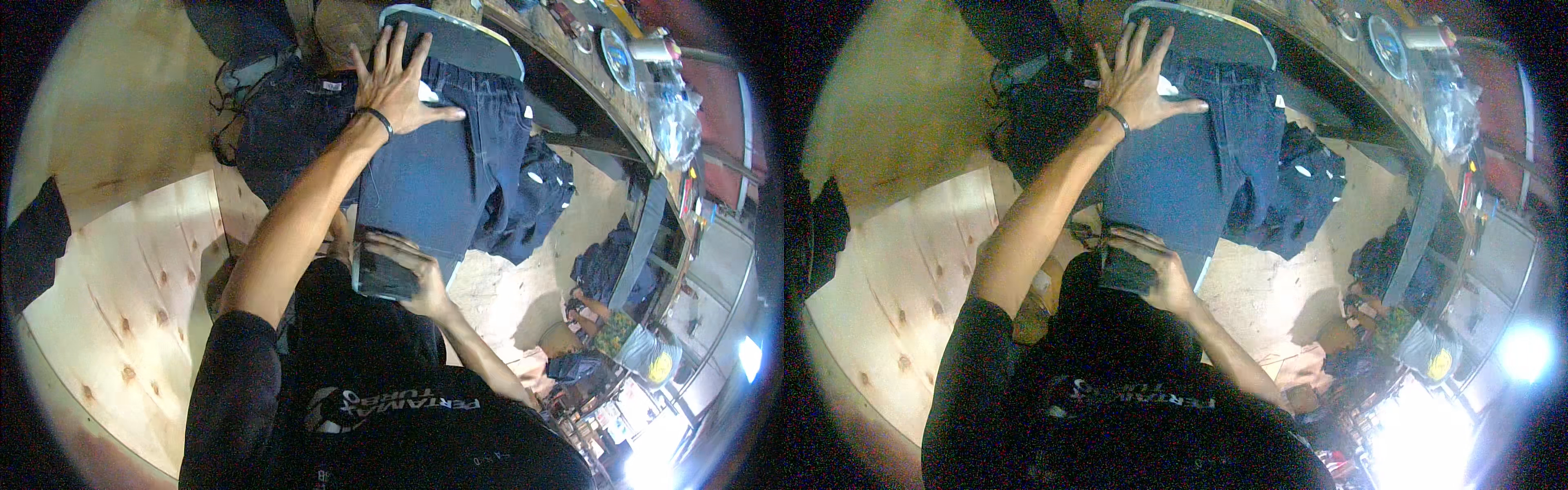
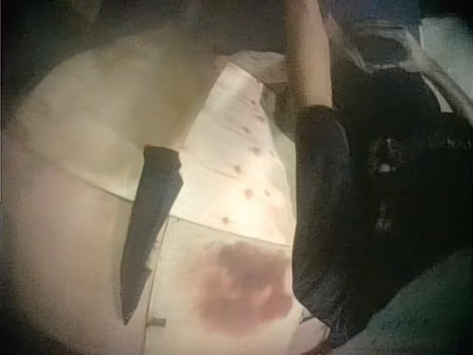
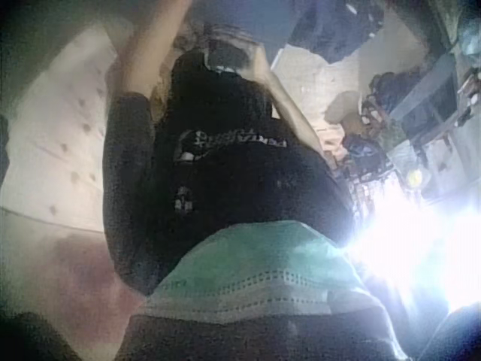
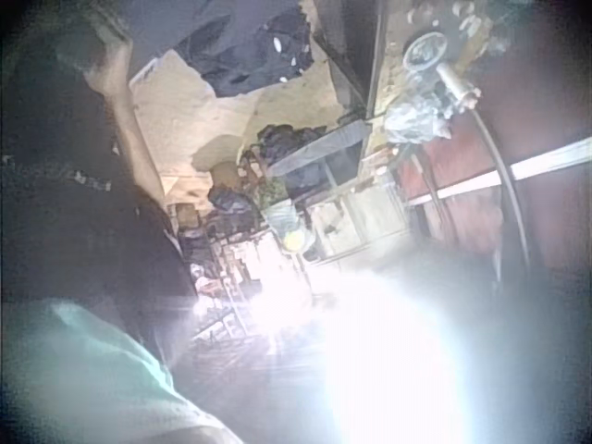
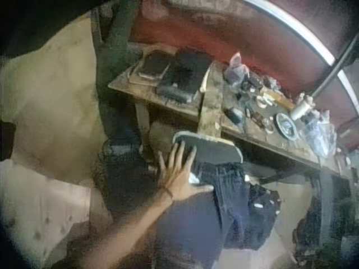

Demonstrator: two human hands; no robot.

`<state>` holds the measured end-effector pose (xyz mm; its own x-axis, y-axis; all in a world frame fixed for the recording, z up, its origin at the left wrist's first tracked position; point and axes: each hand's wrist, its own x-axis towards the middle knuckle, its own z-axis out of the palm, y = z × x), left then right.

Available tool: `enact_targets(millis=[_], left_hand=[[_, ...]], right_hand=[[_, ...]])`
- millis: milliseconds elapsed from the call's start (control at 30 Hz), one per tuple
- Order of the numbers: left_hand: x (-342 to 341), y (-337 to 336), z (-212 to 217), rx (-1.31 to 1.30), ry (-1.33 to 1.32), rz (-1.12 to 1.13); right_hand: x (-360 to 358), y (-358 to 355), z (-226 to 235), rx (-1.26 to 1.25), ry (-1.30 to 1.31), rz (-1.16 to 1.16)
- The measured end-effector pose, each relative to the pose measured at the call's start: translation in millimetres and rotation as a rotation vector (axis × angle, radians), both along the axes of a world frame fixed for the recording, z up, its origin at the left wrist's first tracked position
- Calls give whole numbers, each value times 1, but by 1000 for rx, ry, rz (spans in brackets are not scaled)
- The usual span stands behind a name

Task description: The person irons a pair of dark blue shorts on a small ironing board. They repeatedly smooth the fabric with an iron, flip the garment to treat both sides, and adjust the position on the board. The person briefly touches a phone on the table before resuming ironing.

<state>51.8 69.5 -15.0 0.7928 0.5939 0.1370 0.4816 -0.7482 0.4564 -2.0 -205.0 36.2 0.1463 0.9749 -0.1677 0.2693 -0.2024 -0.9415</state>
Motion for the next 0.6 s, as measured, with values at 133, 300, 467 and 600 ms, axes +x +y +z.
enact_targets(millis=[133, 300, 467, 600], left_hand=[[-26, 2, 1, -232, -553, -66], [-100, -62, -37, -979, -457, 237], [-217, -171, -17, -987, -303, 121], [-305, -250, 41, -1171, 117, -292]], right_hand=[[59, -2, 31, 35, -229, -673], [145, 25, -63, -164, -137, -1102], [36, -70, -97, -89, 211, -1098], [-78, -184, -23, -430, 360, -1109]])
